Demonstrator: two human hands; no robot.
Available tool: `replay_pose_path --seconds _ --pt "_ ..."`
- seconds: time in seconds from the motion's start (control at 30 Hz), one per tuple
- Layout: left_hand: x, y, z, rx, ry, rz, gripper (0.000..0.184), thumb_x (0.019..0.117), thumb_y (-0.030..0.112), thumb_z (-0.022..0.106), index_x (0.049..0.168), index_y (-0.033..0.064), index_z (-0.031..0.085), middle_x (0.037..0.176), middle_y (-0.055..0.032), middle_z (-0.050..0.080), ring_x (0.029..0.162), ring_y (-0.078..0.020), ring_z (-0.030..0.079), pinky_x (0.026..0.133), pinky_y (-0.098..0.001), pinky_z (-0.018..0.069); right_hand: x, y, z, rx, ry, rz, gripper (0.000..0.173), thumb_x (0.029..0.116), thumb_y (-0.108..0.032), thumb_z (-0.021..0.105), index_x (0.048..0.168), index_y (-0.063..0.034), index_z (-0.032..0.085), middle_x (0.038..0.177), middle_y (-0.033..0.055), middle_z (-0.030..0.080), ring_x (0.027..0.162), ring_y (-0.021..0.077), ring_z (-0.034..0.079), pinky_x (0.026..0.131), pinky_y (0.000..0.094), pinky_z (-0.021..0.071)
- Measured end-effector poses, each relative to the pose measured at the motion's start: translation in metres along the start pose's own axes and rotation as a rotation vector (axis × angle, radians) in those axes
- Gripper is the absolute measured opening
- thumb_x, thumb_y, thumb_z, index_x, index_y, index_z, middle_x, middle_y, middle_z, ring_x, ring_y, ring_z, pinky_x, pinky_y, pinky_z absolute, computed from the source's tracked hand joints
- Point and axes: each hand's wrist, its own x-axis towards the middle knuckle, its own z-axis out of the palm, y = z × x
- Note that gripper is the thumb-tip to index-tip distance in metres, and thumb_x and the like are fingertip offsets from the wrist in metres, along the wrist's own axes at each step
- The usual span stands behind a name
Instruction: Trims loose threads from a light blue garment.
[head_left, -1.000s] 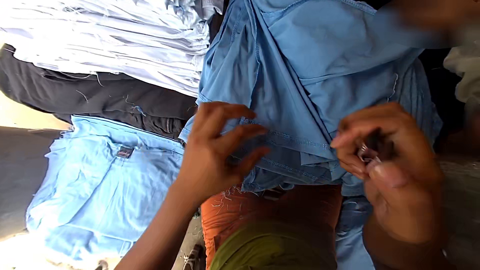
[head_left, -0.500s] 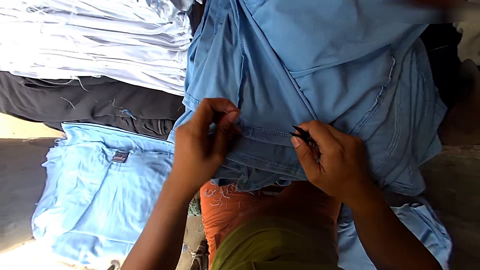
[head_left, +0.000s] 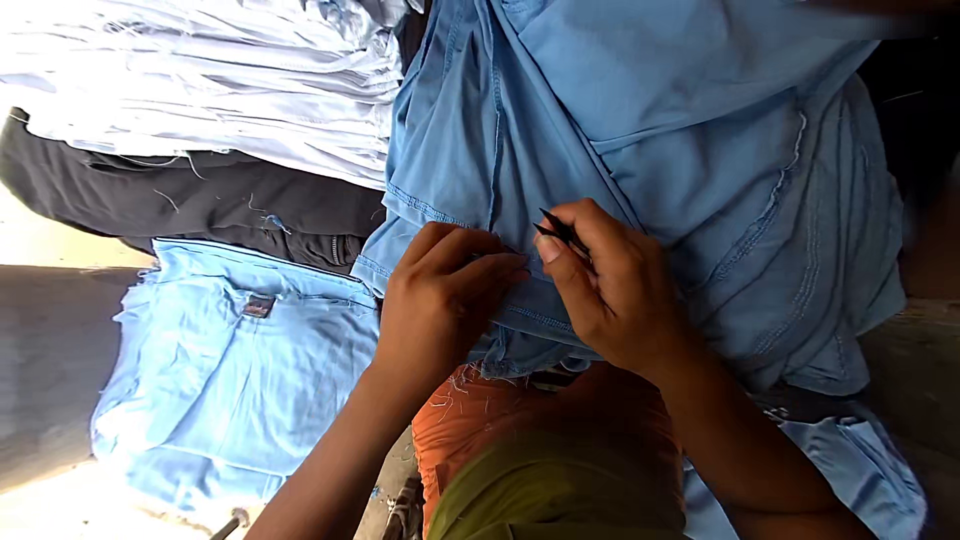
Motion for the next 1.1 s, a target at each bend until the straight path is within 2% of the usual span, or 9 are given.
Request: replay_pose_path --seconds 0.07,0.2,0.3,0.37,0.43,0.57,0.67,0.77,1.1 --pt "-0.006 -0.005 -0.004 -0.052 0.035 -0.061 0.012 0.0968 0.01 0.068 0.099 0.0049 0.079 0.102 -0.0097 0.075 0.1 -0.0186 0.068 0.089 -0.0297 0.051 -0.003 0.007 0.005 -0.011 -0.032 0.036 0.027 0.1057 -0.024 0.048 0.108 -0.0036 0.065 0.073 -0.0003 0.056 0.058 0.0073 0.051 0.048 0.0243 0.0386" --pt "-0.014 -0.01 -0.012 -0.079 0.029 -0.205 0.016 0.1019 0.015 0.062 0.102 0.0016 0.07 0.098 -0.0078 0.07 0.092 -0.009 0.065 0.084 -0.0218 0.051 -0.006 0.011 0.001 0.001 -0.068 0.035 0.028 0.1051 -0.025 0.047 0.108 -0.0045 0.066 0.074 -0.0016 0.057 0.06 0.0047 0.051 0.05 0.0218 0.0386" --pt "-0.009 -0.005 -0.017 -0.056 -0.061 -0.187 0.025 0.1061 0.018 0.05 0.118 0.0013 0.065 0.106 -0.0087 0.07 0.1 -0.0146 0.065 0.091 -0.0297 0.0503 -0.006 0.012 0.002 -0.018 -0.069 0.0 0.028 0.1035 -0.026 0.049 0.106 -0.0049 0.068 0.075 -0.001 0.058 0.062 0.0044 0.051 0.051 0.0215 0.0379" --pt "-0.005 -0.003 -0.017 -0.007 -0.092 -0.134 0.035 0.1041 0.025 0.051 0.125 0.0018 0.066 0.113 -0.0116 0.07 0.107 -0.0221 0.064 0.094 -0.0377 0.0492 -0.006 0.012 0.002 -0.026 -0.069 -0.009 0.028 0.1031 -0.026 0.049 0.105 -0.0052 0.068 0.076 -0.0011 0.058 0.063 0.0041 0.052 0.052 0.0211 0.0385" --pt "-0.001 -0.002 -0.012 0.05 -0.074 -0.08 0.034 0.1001 0.031 0.063 0.122 0.0061 0.073 0.112 -0.0139 0.068 0.102 -0.0266 0.061 0.087 -0.0387 0.0474 -0.006 0.012 0.002 -0.029 -0.07 -0.009 0.028 0.1031 -0.026 0.049 0.107 -0.0052 0.068 0.078 -0.0006 0.06 0.064 0.0042 0.053 0.052 0.0208 0.0396" --pt "0.001 -0.007 -0.009 0.073 0.001 0.018 0.015 0.0981 0.013 0.068 0.102 0.0086 0.081 0.103 -0.0112 0.072 0.095 -0.0243 0.062 0.082 -0.0353 0.0462 -0.007 0.011 0.002 -0.027 -0.069 -0.012 0.027 0.103 -0.025 0.05 0.107 -0.0054 0.068 0.078 -0.0009 0.06 0.064 0.0038 0.053 0.052 0.0202 0.0395" --pt "0.002 -0.012 -0.01 0.073 0.001 0.075 0.017 0.1006 0.011 0.063 0.103 0.0068 0.079 0.112 -0.0108 0.075 0.102 -0.0248 0.068 0.087 -0.0372 0.05 -0.007 0.01 0.0 -0.068 -0.088 -0.021 0.027 0.102 -0.026 0.05 0.105 -0.0065 0.069 0.076 -0.0012 0.058 0.061 0.0059 0.051 0.05 0.0228 0.0376" --pt "0.004 -0.02 -0.006 0.153 0.038 0.138 0.019 0.1028 0.011 0.057 0.102 0.006 0.075 0.097 -0.0098 0.077 0.093 -0.0244 0.071 0.085 -0.0364 0.0502 -0.005 0.005 0.0 -0.187 -0.136 -0.013 0.028 0.1006 -0.03 0.05 0.099 -0.0087 0.068 0.073 0.0004 0.057 0.056 0.0114 0.051 0.046 0.0287 0.0353" --pt "0.018 -0.029 -0.007 0.197 0.046 0.284 0.017 0.1029 0.009 0.056 0.103 0.0061 0.073 0.086 -0.0112 0.076 0.086 -0.0272 0.071 0.091 -0.0395 0.0485 0.008 -0.004 0.003 -0.375 -0.231 -0.062 0.026 0.1001 -0.028 0.049 0.087 -0.0122 0.066 0.065 0.0004 0.051 0.052 0.0167 0.052 0.043 0.0333 0.0308"
